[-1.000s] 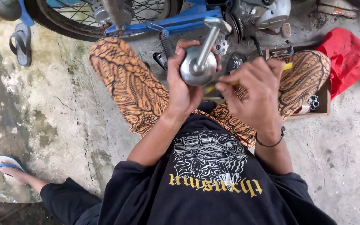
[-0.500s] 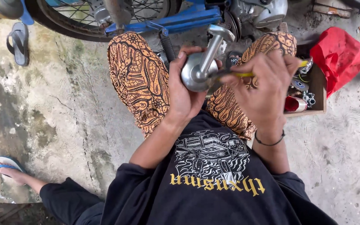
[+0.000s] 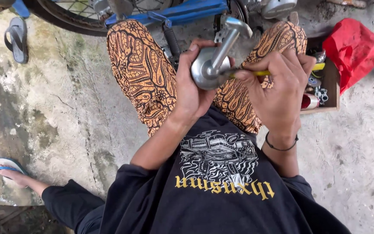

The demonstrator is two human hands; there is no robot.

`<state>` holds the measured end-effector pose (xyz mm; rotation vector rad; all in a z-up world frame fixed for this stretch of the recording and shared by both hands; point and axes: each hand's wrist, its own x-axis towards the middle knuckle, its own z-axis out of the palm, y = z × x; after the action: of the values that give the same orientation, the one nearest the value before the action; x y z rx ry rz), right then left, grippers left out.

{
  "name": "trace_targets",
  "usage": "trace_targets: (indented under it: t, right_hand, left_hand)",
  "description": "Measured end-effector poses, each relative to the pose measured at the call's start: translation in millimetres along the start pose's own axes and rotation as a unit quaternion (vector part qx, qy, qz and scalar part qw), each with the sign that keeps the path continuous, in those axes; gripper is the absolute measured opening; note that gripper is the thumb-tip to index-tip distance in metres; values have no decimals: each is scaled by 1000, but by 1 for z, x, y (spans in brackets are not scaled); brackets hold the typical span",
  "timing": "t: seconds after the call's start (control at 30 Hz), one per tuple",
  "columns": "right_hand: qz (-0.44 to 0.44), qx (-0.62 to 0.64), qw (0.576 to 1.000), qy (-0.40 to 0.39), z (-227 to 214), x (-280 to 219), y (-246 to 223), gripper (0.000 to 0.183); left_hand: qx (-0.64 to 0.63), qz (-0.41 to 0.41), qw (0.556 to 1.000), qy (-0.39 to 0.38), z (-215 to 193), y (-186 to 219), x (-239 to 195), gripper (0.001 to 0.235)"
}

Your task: The person sits on the floor and cleans a circular metal motorcycle part using a yellow brush. They scrub the surface and the holes of the part thoroughly while holding it in their left hand.

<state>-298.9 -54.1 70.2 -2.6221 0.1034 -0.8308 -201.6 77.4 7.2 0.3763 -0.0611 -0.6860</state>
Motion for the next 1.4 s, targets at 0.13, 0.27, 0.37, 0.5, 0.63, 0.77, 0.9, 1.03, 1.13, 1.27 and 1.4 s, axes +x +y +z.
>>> trace_targets:
  t: [0.13,0.27,0.37,0.5,0.63,0.77,0.9,1.03,1.13,1.27,1.4]
  right_hand:
    - [-43,2,999,-31,10,-10,-2,39]
    - [-32,-11,999,-22,17,-10,6,41]
    - [-37,2,999,-38,15,-5,-8,39]
    - [-6,4,1000,-6,30,-9,16,38]
    - [-32,-3,998,-48,27,3,5,42]
    - [-21,-8,999,-29,24,18,12,41]
    - [-55,1,996,-73,7,38,-15,40]
    - [-41,-30,999,-2,20,39,25,43]
    - [-69,4,997,-43,14,48,14,46]
    - [-56,-17,998,-38,13,58,26,40]
    - [-83,-15,995,-61,9,69,7,43]
  left_hand:
    - [-3,-16,1000,5,2,3,-2,29]
    - [-5,3,1000,10,-3,0,0,28]
    - [1,1,999,32,-1,0,3,27]
    - [-12,-16,998,52,-7,2,5,26]
    - [7,-8,998,59,-4,6,15,26]
    - [-2,-8,999,36,0,11,24,27]
    - [9,7,999,36,15,17,35,25]
    - [-12,-5,1000,4,14,22,43,26]
    - [-23,0,1000,8,22,25,47,26]
    - [-11,-11,1000,9,24,27,56,26]
    - [-13,-19,1000,18,27,28,62,28]
